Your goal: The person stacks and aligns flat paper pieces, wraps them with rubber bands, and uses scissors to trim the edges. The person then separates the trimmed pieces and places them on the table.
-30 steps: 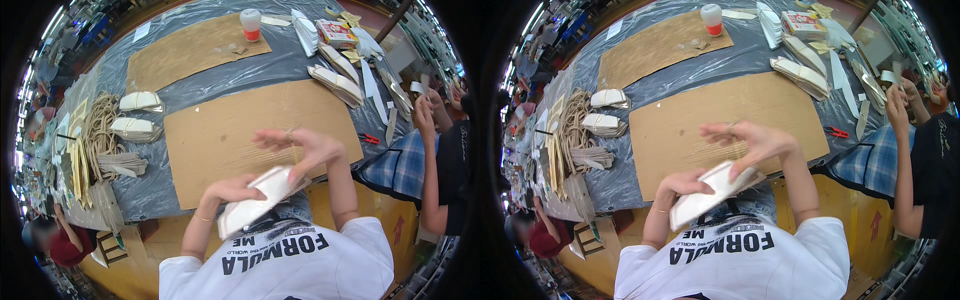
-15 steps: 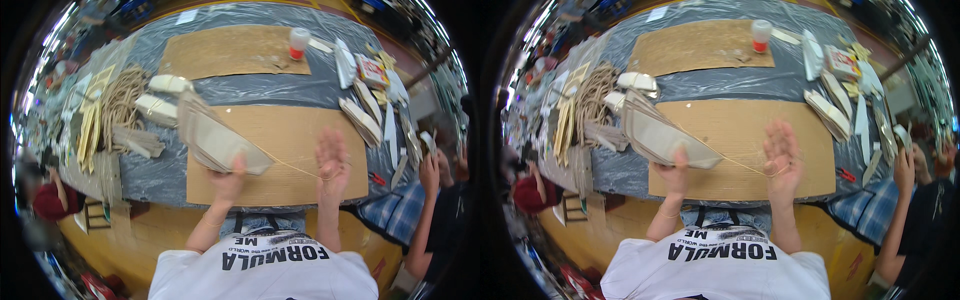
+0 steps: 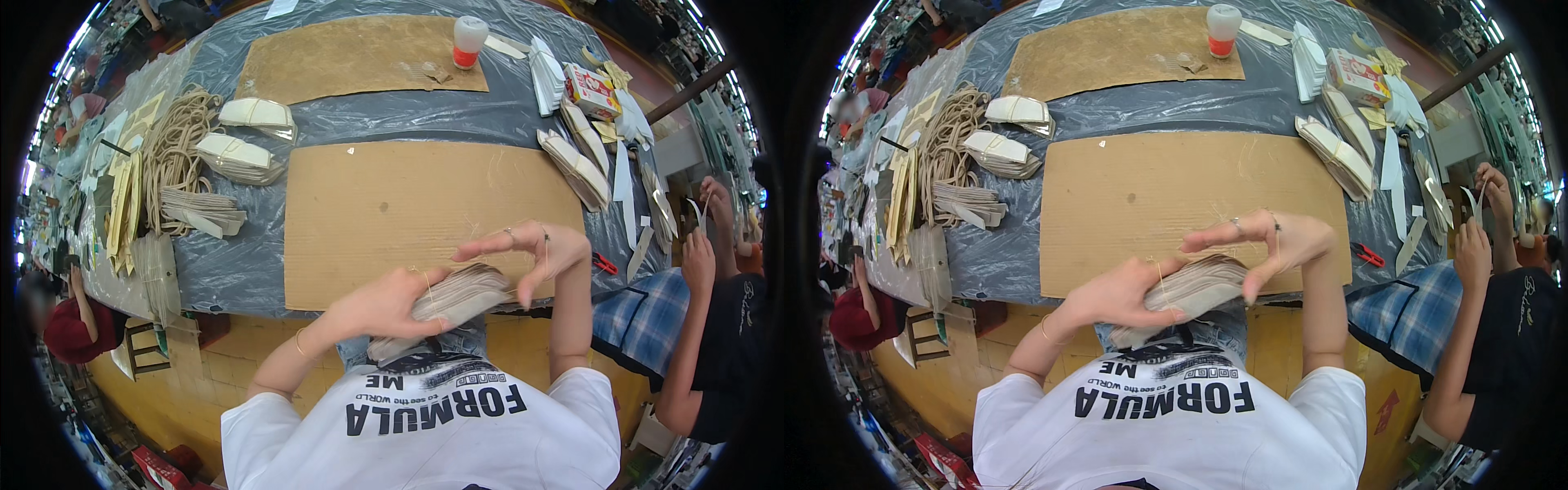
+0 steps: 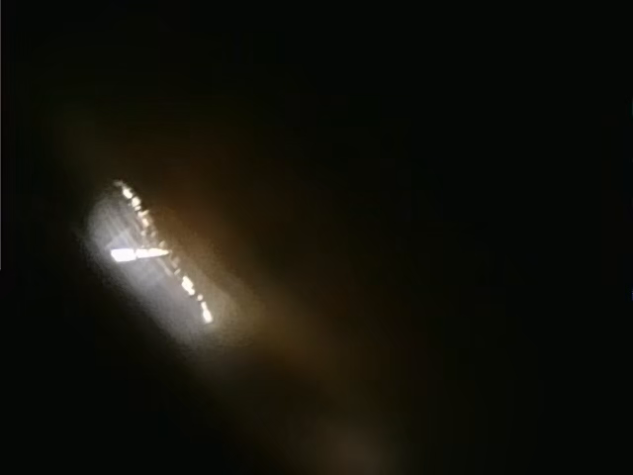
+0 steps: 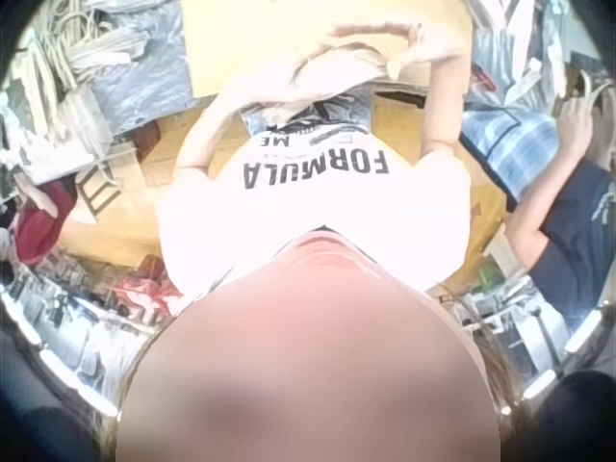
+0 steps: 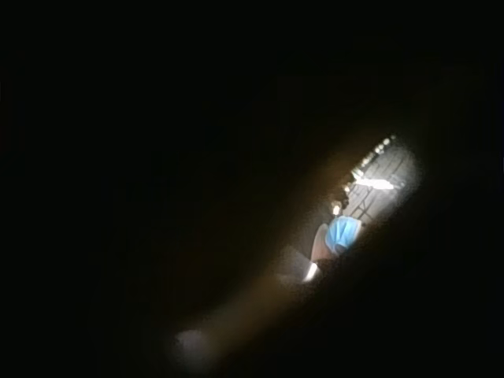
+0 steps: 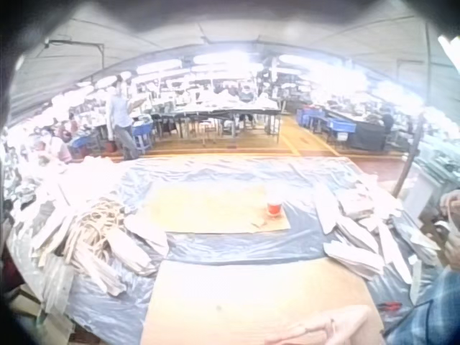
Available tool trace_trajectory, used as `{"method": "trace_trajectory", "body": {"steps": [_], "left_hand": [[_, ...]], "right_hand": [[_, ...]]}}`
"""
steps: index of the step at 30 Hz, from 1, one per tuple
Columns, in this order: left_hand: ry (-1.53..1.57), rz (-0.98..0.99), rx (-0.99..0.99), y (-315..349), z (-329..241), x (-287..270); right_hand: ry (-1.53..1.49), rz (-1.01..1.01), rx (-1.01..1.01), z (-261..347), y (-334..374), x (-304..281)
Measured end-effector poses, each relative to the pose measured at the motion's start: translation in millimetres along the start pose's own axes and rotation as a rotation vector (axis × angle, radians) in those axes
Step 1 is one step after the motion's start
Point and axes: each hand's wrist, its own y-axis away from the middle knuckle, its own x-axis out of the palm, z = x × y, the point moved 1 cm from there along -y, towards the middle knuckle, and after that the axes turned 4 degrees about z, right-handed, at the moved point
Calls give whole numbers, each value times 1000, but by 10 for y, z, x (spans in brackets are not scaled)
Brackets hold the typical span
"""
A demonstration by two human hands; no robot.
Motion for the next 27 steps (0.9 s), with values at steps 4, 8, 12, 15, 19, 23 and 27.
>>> {"method": "trace_trajectory", "body": {"steps": [4,8,12,15,19,23,27], "left_hand": [[-211,-508,-90,-69,-120,107],[-274,-1031,39,-132,-118,104],[-505,-1076,-1,-159,-54,164],[-484,-1032,62,-242,-30,285],[-551,-1001,169,-311,-90,523],[-494,-894,39,-341,-141,553],[-401,-822,-138,-367,-129,379]], "right_hand": [[1071,-107,218,214,-138,397],[1344,-553,196,234,-152,677],[1643,-1204,88,-27,-101,828],[1651,-1335,182,-320,-108,913],[1281,-1153,896,-485,-24,762],[1323,-1129,1002,-394,-50,652],[1789,-1189,183,-360,-220,688]]}}
